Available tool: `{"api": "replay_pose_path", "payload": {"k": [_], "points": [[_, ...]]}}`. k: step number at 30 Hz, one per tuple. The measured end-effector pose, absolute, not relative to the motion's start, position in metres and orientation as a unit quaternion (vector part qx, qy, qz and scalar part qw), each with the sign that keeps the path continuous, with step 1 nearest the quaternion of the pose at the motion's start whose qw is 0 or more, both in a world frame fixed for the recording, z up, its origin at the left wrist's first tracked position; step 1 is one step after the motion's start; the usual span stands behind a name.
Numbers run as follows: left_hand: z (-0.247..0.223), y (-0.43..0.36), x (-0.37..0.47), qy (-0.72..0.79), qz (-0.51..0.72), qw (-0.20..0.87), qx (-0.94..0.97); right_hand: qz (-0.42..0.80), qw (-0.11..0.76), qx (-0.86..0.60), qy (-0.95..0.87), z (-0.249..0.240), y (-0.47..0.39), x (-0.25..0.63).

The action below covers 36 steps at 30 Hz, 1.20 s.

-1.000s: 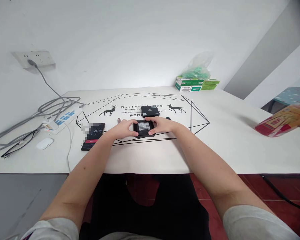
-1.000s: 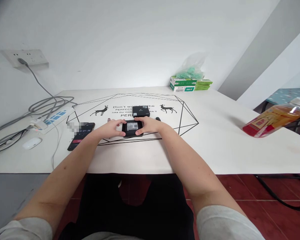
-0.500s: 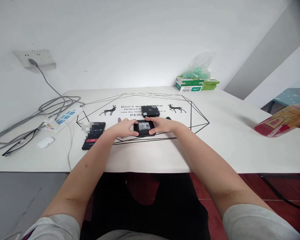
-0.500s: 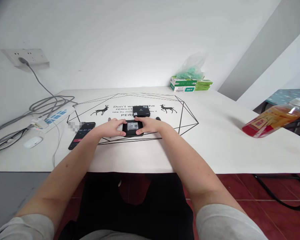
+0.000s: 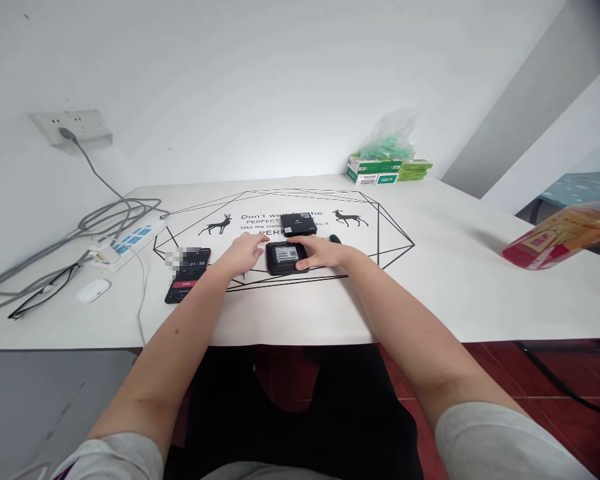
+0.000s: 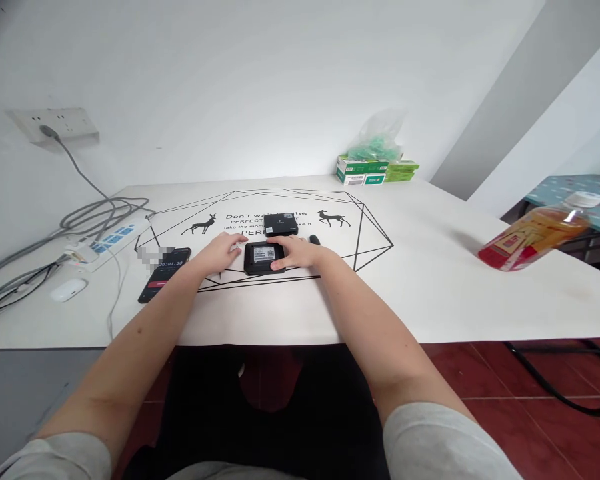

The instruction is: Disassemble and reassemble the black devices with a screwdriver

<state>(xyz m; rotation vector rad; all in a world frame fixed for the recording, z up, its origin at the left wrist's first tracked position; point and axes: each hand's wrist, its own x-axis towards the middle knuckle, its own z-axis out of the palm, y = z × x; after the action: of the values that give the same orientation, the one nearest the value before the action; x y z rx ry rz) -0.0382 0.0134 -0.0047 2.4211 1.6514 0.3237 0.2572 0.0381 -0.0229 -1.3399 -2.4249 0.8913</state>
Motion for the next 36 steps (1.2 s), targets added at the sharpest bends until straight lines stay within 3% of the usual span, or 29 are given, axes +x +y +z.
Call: {"api": "replay_pose_path", "payload": {"k": [7, 14, 25, 36], "points": [[-0.014, 0.032, -0.051, 0.635, 0.097, 0.02, 0.766, 0.349, 0.164, -0.423, -0.82, -0.017, 0.035, 0.263], [-0.021, 0.034, -0.041, 0.636, 0.087, 0.012, 0.766, 0.146, 0.276, -0.6, -0.736, -0.006, 0.044, 0.277], [-0.019, 0.035, -0.028, 0.643, 0.122, 0.043, 0.755, 0.184, 0.182, -0.576, -0.775, -0.011, 0.031, 0.245], [0.002, 0.006, -0.021, 0.569, 0.176, 0.192, 0.78, 0.194, 0.143, -0.543, -0.804, -0.015, 0.033, 0.245]]}}
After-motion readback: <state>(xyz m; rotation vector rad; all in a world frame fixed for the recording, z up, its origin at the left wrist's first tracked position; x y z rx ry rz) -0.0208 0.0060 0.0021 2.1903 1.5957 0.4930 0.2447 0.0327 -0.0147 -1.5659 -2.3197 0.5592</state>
